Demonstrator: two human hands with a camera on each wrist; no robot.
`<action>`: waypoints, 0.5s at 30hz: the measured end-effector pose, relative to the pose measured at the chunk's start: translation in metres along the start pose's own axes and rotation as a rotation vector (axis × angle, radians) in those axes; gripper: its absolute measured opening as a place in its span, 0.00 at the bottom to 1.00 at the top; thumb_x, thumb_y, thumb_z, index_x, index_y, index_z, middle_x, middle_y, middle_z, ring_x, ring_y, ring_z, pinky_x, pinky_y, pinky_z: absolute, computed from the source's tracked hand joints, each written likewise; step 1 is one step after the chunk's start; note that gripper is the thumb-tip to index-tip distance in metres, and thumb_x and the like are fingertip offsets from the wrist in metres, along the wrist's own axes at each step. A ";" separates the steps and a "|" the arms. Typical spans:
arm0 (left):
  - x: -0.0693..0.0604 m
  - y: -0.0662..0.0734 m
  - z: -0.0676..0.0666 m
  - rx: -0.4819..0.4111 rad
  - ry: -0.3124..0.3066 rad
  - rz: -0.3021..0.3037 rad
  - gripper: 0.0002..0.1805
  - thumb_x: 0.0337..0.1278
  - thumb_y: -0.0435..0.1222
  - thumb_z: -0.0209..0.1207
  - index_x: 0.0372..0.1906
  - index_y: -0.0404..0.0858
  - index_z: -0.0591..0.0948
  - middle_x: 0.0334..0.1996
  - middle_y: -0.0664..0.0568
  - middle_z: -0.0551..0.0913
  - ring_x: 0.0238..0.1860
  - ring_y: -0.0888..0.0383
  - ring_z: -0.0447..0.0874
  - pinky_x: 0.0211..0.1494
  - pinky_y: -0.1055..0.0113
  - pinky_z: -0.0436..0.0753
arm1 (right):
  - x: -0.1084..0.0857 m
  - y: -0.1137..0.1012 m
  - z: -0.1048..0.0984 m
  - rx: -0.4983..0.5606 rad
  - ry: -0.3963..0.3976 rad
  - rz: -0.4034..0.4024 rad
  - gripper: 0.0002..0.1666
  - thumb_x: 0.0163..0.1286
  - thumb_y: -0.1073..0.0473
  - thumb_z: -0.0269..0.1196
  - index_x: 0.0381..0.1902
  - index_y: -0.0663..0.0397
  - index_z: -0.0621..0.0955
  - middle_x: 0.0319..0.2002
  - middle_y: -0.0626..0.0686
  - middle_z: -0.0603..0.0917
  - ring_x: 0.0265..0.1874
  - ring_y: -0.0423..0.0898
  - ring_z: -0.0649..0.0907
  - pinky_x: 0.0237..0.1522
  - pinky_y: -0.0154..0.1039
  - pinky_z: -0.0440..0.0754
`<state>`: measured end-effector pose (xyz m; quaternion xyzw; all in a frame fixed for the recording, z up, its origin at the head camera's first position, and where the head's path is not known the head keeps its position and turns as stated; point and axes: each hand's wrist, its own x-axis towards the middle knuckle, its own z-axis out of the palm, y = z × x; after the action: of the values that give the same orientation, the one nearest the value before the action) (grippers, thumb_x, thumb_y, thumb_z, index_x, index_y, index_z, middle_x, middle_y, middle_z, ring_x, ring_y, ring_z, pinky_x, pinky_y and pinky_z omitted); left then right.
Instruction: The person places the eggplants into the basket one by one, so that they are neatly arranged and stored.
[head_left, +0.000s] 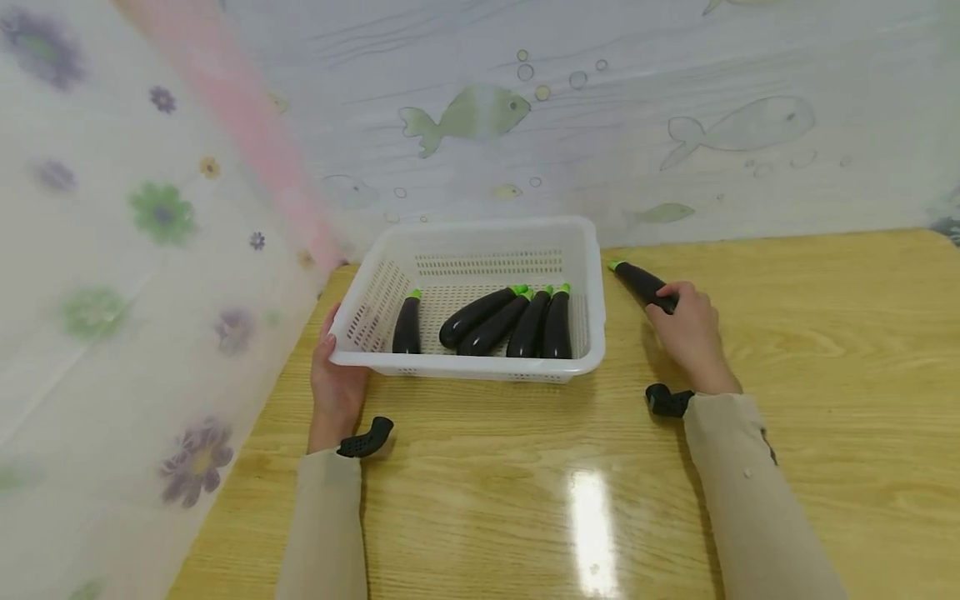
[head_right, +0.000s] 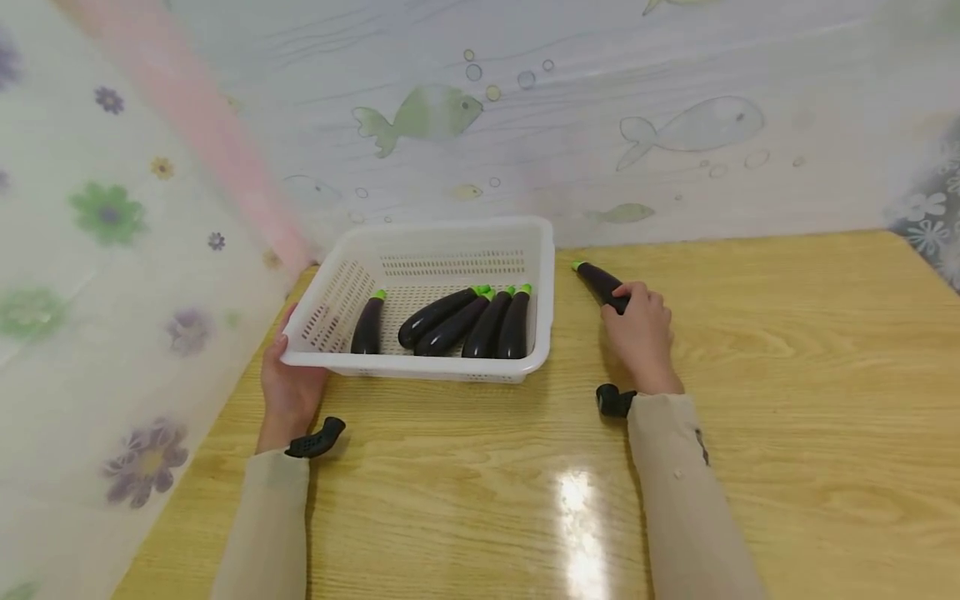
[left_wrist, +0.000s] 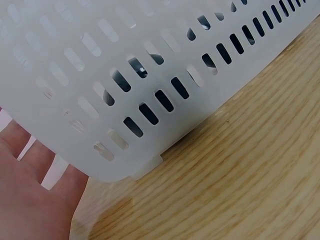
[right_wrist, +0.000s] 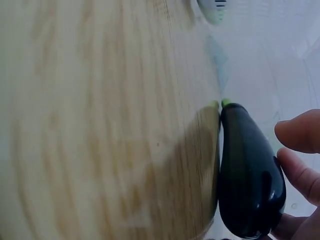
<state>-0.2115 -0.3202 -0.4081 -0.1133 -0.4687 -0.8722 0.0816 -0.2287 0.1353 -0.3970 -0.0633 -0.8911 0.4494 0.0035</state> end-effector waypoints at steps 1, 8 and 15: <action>0.000 0.000 0.001 -0.001 -0.001 -0.001 0.32 0.57 0.45 0.48 0.67 0.46 0.56 0.66 0.47 0.55 0.65 0.49 0.49 0.63 0.52 0.50 | 0.000 0.000 0.000 -0.001 0.001 0.001 0.25 0.66 0.49 0.48 0.56 0.59 0.65 0.60 0.68 0.57 0.55 0.69 0.57 0.49 0.60 0.58; -0.001 0.000 0.003 -0.024 -0.009 -0.005 0.31 0.58 0.43 0.46 0.67 0.45 0.55 0.65 0.46 0.55 0.65 0.48 0.49 0.62 0.52 0.51 | -0.002 -0.002 0.001 0.013 0.009 -0.054 0.25 0.67 0.50 0.48 0.52 0.65 0.68 0.65 0.65 0.52 0.60 0.67 0.56 0.54 0.60 0.57; -0.001 0.001 0.004 -0.016 -0.014 0.001 0.34 0.58 0.43 0.46 0.68 0.42 0.50 0.65 0.45 0.55 0.65 0.47 0.49 0.62 0.52 0.52 | -0.001 -0.004 0.000 -0.072 -0.046 -0.113 0.29 0.68 0.48 0.47 0.57 0.63 0.69 0.66 0.67 0.50 0.61 0.70 0.51 0.55 0.63 0.51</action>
<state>-0.2102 -0.3173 -0.4052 -0.1204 -0.4621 -0.8751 0.0780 -0.2283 0.1322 -0.3937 -0.0026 -0.9087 0.4174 0.0059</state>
